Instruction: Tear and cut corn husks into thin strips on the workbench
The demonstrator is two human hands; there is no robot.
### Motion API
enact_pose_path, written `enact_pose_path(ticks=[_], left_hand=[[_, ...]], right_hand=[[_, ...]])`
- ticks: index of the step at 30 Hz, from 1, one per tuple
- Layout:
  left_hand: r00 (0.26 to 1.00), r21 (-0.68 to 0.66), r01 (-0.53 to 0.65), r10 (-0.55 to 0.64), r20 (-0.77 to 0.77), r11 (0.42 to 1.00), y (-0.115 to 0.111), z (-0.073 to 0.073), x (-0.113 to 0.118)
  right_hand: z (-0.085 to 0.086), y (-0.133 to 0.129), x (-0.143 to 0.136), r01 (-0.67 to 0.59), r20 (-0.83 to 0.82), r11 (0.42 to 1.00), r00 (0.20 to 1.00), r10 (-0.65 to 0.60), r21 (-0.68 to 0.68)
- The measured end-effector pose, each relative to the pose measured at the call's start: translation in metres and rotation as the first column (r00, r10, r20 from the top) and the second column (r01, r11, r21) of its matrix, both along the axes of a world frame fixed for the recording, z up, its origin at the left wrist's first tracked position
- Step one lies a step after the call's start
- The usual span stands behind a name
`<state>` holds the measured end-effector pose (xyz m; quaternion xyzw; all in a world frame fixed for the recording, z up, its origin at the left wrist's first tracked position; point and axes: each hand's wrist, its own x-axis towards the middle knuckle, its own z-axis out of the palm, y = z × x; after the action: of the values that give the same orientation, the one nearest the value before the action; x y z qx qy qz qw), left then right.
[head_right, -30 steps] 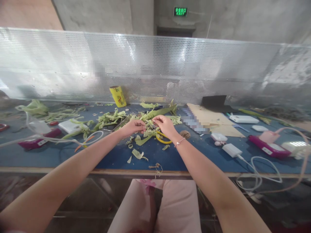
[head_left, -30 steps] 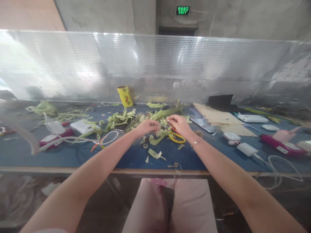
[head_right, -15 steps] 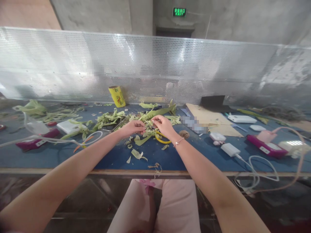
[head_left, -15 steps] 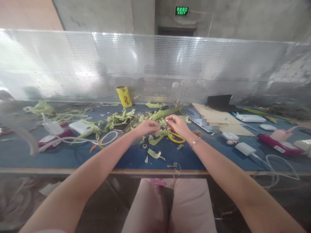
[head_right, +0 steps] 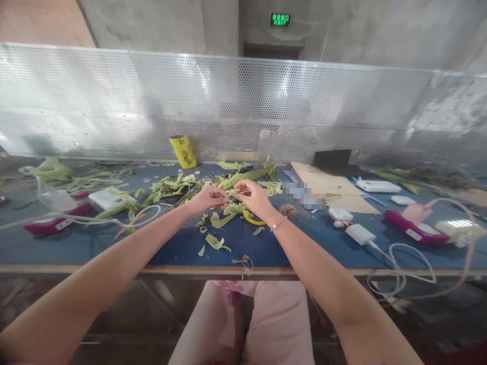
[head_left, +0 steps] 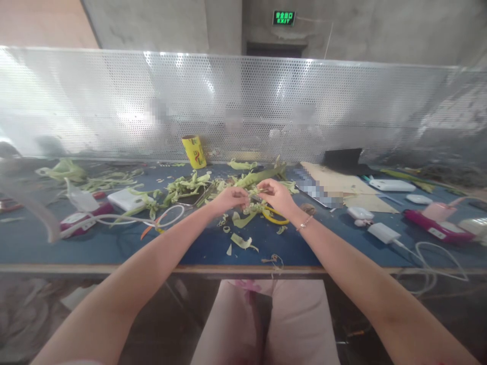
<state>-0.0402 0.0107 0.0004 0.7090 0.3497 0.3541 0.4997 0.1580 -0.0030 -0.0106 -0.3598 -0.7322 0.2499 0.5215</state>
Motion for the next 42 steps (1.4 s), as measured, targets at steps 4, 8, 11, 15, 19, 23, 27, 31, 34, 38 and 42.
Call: enact_pose_path(ticks=[4, 8, 11, 15, 19, 23, 27, 31, 34, 38, 42], left_hand=[[1.000, 0.038, -0.008, 0.008, 0.000, 0.999, -0.002, 0.002, 0.001], [0.999, 0.035, -0.033, 0.033, 0.007, 0.999, -0.005, 0.005, 0.002], [0.998, 0.014, -0.062, 0.062, 0.027, 0.998, -0.004, 0.004, 0.002], [0.999, 0.021, -0.047, 0.046, 0.022, 0.999, -0.001, 0.002, 0.001], [0.999, 0.058, -0.020, 0.021, -0.026, 0.998, 0.001, 0.002, -0.001], [0.997, 0.073, -0.021, 0.026, -0.074, 0.997, 0.001, 0.002, -0.003], [0.994, 0.083, -0.023, 0.031, -0.106, 0.996, 0.001, 0.002, -0.003], [0.989, 0.095, -0.030, 0.043, -0.143, 0.995, 0.001, 0.004, -0.002], [0.986, 0.116, -0.019, 0.038, -0.163, 0.993, 0.002, 0.003, -0.003], [0.992, 0.078, -0.013, 0.023, -0.127, 0.997, 0.005, 0.001, -0.003], [0.999, -0.039, -0.030, 0.028, -0.043, 0.999, 0.004, 0.002, -0.002]], right_hand=[[0.002, -0.004, -0.001, 0.002, 0.014, 1.000, 1.000, -0.002, 0.027], [0.003, -0.005, -0.002, 0.003, -0.001, 1.000, 1.000, -0.003, 0.028], [0.003, -0.005, -0.002, 0.001, -0.008, 0.999, 1.000, -0.001, 0.032], [0.003, -0.005, -0.002, 0.017, 0.004, 0.999, 1.000, -0.017, 0.029], [0.002, -0.002, 0.000, 0.018, 0.000, 1.000, 1.000, -0.018, 0.008], [0.000, 0.002, 0.001, 0.029, -0.028, 1.000, 0.999, -0.029, -0.008], [-0.001, 0.004, 0.002, 0.037, -0.059, 0.999, 0.998, -0.038, -0.026], [-0.001, 0.007, 0.003, 0.044, -0.087, 0.997, 0.995, -0.049, -0.058], [-0.003, 0.009, 0.004, 0.061, -0.085, 0.996, 0.994, -0.067, -0.071], [-0.004, 0.011, 0.004, 0.065, -0.093, 0.994, 0.993, -0.073, -0.090], [-0.002, 0.008, 0.003, 0.093, -0.117, 0.988, 0.987, -0.107, -0.120]])
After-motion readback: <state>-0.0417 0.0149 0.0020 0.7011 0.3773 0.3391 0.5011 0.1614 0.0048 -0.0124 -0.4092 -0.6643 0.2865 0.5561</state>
